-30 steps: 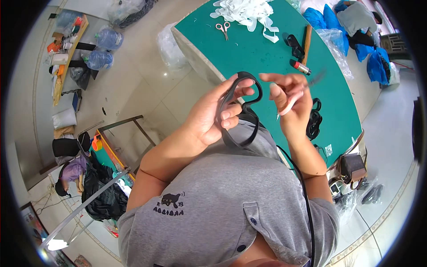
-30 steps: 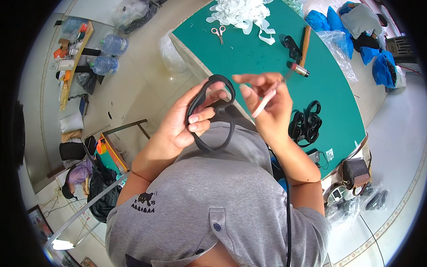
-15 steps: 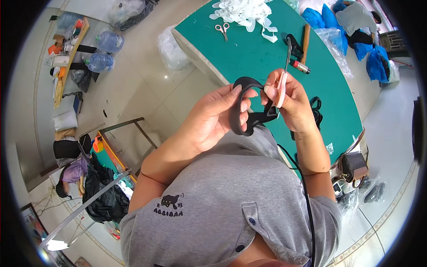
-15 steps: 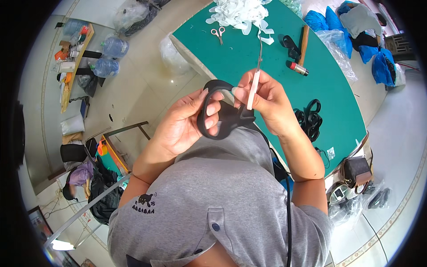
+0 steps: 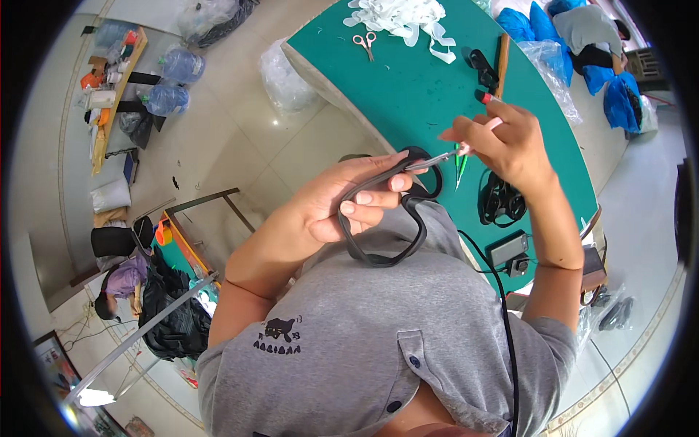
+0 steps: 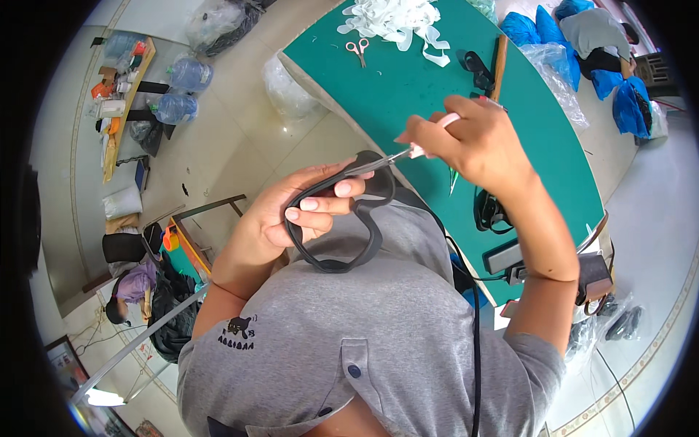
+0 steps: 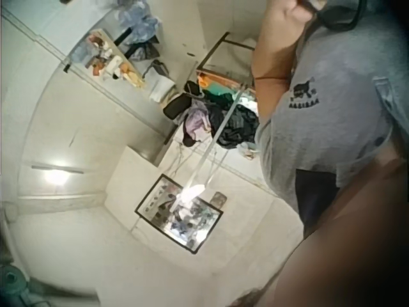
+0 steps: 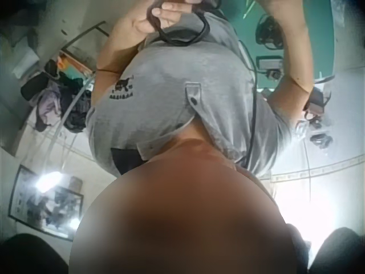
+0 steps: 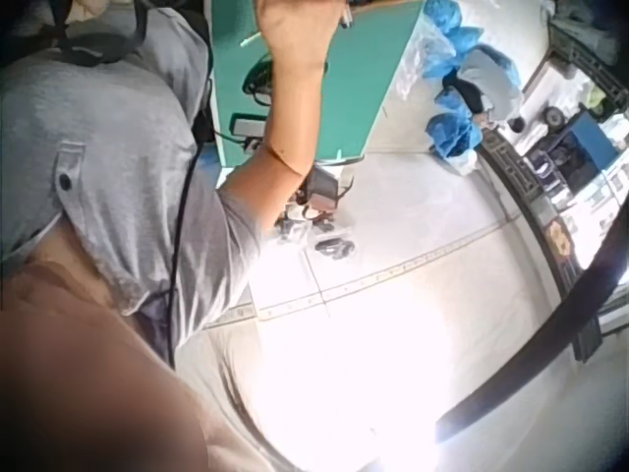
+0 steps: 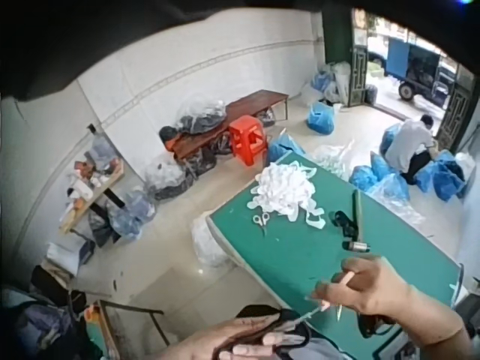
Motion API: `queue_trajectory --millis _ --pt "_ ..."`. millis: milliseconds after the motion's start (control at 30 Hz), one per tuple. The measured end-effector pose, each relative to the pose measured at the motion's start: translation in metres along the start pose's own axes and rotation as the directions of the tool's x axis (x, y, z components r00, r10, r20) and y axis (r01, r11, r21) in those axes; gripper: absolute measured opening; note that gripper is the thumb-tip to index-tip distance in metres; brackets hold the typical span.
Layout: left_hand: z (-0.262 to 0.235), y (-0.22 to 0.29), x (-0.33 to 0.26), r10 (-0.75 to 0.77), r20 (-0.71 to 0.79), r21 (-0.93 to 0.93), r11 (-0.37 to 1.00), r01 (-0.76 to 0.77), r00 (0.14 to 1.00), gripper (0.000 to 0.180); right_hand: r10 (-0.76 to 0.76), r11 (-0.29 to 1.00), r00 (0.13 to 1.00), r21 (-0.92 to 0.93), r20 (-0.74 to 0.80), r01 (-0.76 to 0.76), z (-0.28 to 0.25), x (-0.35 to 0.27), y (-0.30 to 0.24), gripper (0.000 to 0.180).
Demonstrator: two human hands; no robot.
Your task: Assembling black plastic straps and frames using scissors for trimming and small pins for attachment.
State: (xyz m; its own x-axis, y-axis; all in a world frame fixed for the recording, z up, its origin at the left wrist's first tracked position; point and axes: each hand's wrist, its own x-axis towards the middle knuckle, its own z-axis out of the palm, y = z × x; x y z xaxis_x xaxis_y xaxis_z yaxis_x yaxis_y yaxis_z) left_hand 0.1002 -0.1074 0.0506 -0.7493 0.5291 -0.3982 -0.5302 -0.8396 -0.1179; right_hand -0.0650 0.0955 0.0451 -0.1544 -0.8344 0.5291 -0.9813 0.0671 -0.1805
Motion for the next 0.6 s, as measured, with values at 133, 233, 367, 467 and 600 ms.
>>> queue_trajectory --millis 133,233,367,467,600 --pt "-0.003 -0.001 0.004 -0.11 0.021 -0.085 0.99 0.112 0.994 0.032 -0.212 0.976 0.977 -0.057 -0.003 0.212 -0.004 0.011 0.013 0.024" --pt "-0.006 -0.002 0.006 -0.155 0.038 -0.113 0.981 0.158 0.987 0.031 -0.265 0.963 0.963 -0.033 0.048 0.267 -0.007 0.015 0.017 0.025" --pt "-0.002 0.0 0.009 -0.189 0.039 -0.127 0.973 0.193 0.981 0.027 -0.281 0.959 0.959 -0.036 0.038 0.282 -0.006 0.015 0.021 0.025" --pt "0.005 0.0 0.009 -0.219 -0.031 -0.127 0.969 0.213 0.975 0.024 -0.272 0.961 0.962 -0.041 0.025 0.273 -0.002 0.012 0.022 0.025" --pt "0.008 0.0 0.01 -0.226 -0.052 -0.167 0.962 0.215 0.973 0.025 -0.271 0.962 0.962 -0.042 0.028 0.272 -0.003 0.011 0.021 0.027"
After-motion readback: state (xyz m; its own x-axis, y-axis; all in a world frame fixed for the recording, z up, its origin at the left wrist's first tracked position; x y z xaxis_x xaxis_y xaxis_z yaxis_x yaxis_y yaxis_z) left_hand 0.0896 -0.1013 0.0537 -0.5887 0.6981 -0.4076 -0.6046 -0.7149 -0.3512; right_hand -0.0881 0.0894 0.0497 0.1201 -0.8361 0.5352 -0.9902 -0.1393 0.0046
